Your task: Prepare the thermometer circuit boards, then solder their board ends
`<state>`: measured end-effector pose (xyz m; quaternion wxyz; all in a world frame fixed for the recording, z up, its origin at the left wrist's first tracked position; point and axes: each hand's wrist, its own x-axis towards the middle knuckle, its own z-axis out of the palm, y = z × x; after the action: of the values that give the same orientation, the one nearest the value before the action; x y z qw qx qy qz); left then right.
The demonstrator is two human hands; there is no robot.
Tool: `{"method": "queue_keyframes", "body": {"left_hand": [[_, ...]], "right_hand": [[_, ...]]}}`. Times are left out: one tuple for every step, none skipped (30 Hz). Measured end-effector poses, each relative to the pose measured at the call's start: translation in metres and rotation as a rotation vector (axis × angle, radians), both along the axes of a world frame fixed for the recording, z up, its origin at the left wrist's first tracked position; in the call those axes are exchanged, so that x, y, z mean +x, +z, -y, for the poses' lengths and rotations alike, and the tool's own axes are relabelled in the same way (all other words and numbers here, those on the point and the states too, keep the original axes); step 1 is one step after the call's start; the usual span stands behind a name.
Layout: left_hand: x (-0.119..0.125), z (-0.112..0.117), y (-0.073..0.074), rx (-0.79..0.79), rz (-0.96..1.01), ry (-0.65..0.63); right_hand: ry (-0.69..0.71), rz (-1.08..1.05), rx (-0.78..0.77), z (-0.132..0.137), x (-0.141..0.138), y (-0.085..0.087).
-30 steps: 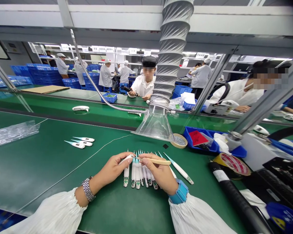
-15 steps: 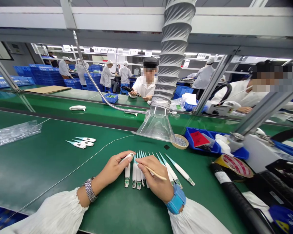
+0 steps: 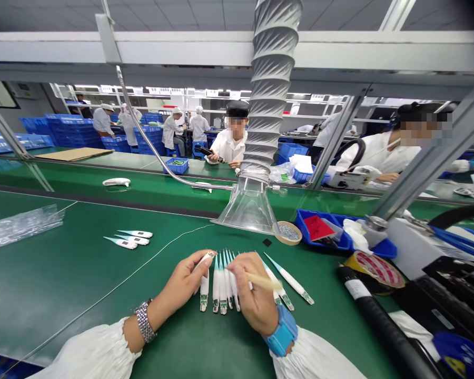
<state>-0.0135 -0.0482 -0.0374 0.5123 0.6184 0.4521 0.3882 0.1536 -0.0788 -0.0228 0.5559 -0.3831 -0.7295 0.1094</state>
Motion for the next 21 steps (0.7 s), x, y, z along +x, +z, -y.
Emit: {"method": "queue_keyframes", "body": {"left_hand": [[0.001, 0.001, 0.002, -0.030, 0.020, -0.029], [0.002, 0.002, 0.004, -0.052, 0.042, -0.064], [0.003, 0.004, 0.006, -0.070, 0.062, -0.101], [0.005, 0.006, 0.008, -0.086, 0.079, -0.137], [0.006, 0.008, 0.010, -0.101, 0.089, -0.166], [0.007, 0.010, 0.012, -0.112, 0.093, -0.188], [0.007, 0.011, 0.013, -0.119, 0.093, -0.205], [0.007, 0.013, 0.013, -0.123, 0.091, -0.217], [0.007, 0.014, 0.013, -0.123, 0.090, -0.227], [0.007, 0.014, 0.012, -0.123, 0.092, -0.236], [0.007, 0.014, 0.011, -0.123, 0.098, -0.242], [0.008, 0.015, 0.010, -0.121, 0.105, -0.247], [0.009, 0.015, 0.009, -0.118, 0.110, -0.249], [0.010, 0.015, 0.009, -0.114, 0.116, -0.244], [0.012, 0.016, 0.009, -0.110, 0.127, -0.231], [0.014, 0.016, 0.009, -0.102, 0.140, -0.213], [0.017, 0.017, 0.010, -0.092, 0.155, -0.195], [0.019, 0.017, 0.010, -0.083, 0.172, -0.181], [0.020, 0.018, 0.010, -0.076, 0.187, -0.173], [0.022, 0.018, 0.010, -0.072, 0.198, -0.177], [0.022, 0.018, 0.010, -0.072, 0.204, -0.184]], "right_hand": [[-0.038, -0.072, -0.055, -0.001, 0.001, 0.001], [-0.069, -0.129, -0.113, -0.001, 0.001, 0.002], [-0.079, -0.164, -0.171, -0.002, 0.001, 0.002], [-0.068, -0.179, -0.234, -0.003, 0.001, 0.001], [-0.047, -0.182, -0.297, -0.004, 0.000, 0.000], [-0.023, -0.182, -0.355, -0.005, -0.001, 0.000], [-0.001, -0.186, -0.403, -0.005, -0.003, -0.001], [0.019, -0.195, -0.442, -0.006, -0.004, -0.001], [0.040, -0.211, -0.472, -0.007, -0.004, -0.001], [0.060, -0.231, -0.497, -0.007, -0.005, 0.000], [0.082, -0.253, -0.519, -0.007, -0.005, 0.000], [0.101, -0.276, -0.539, -0.008, -0.005, 0.001], [0.119, -0.296, -0.557, -0.008, -0.005, 0.002], [0.136, -0.314, -0.573, -0.008, -0.006, 0.002], [0.150, -0.328, -0.584, -0.007, -0.006, 0.002], [0.160, -0.341, -0.587, -0.007, -0.007, 0.002], [0.164, -0.350, -0.585, -0.007, -0.007, 0.002], [0.163, -0.354, -0.579, -0.006, -0.008, 0.001], [0.156, -0.354, -0.571, -0.006, -0.009, 0.001], [0.142, -0.353, -0.562, -0.005, -0.010, 0.000], [0.127, -0.350, -0.554, -0.005, -0.011, -0.001]]}}
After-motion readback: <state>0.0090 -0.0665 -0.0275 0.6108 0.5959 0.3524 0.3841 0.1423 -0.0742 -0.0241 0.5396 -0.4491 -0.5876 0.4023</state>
